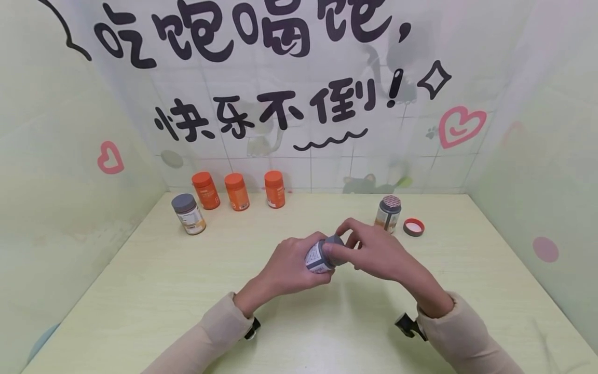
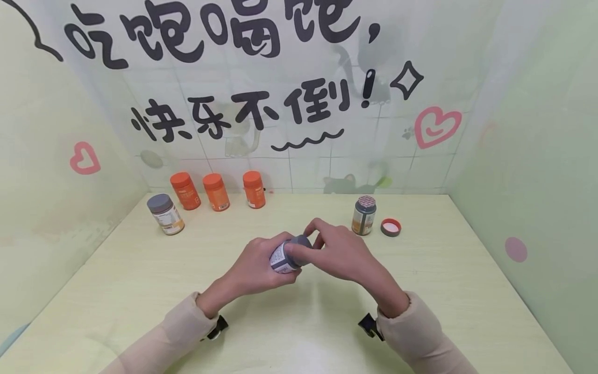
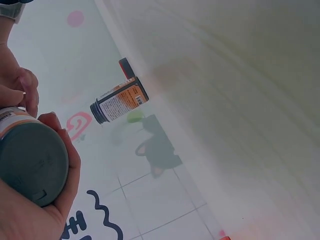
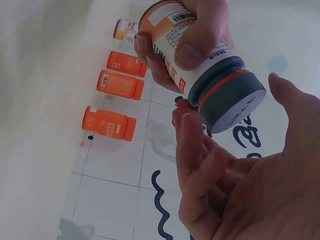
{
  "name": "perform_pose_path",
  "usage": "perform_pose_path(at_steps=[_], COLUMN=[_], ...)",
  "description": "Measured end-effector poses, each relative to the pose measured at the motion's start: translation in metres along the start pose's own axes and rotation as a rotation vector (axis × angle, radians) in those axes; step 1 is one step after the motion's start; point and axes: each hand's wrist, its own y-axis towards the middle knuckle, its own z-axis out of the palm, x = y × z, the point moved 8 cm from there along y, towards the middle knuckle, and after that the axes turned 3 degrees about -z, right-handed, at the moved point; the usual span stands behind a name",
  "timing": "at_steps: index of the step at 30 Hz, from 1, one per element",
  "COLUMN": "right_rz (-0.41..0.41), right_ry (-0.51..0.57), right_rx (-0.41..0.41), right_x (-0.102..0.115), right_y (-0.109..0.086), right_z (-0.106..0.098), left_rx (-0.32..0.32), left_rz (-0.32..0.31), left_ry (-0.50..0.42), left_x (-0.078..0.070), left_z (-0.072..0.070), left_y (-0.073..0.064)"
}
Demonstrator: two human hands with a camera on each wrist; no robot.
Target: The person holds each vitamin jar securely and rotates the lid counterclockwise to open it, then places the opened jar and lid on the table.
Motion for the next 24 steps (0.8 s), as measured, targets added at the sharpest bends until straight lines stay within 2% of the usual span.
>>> perform_pose_path(at_steps=[5,10,13,17,24], right_rz=[0.023,-0.033,-0.069,-0.151,-0.348], right_ry=[0.026,0.087,0.085,0.042,-0.013], right_rx=[0.004,0.02,0.035,0.058,0.067], right_x=[-0.002,-0.001,0.001,0.004,0.015], right_y=[0.001,0.002,0.001,-0.001,-0.004], right_z=[0.003,0.006,0.005,0.003,-0.002], left_rx=[-0.008,0.005,0.015,0.024,0.027], left_rz=[0.008,0.003,-0.002,-0.017,-0.03], left_ry=[0.005,0.004,-0.006,-0.009,-0.014], left_x=[-0.001,0.0,0.002,0.004,0.004], left_z=[0.0,0.002,0.003,0.005,0.005], left_y=[-0.001,0.0,0.0,0.0,0.0])
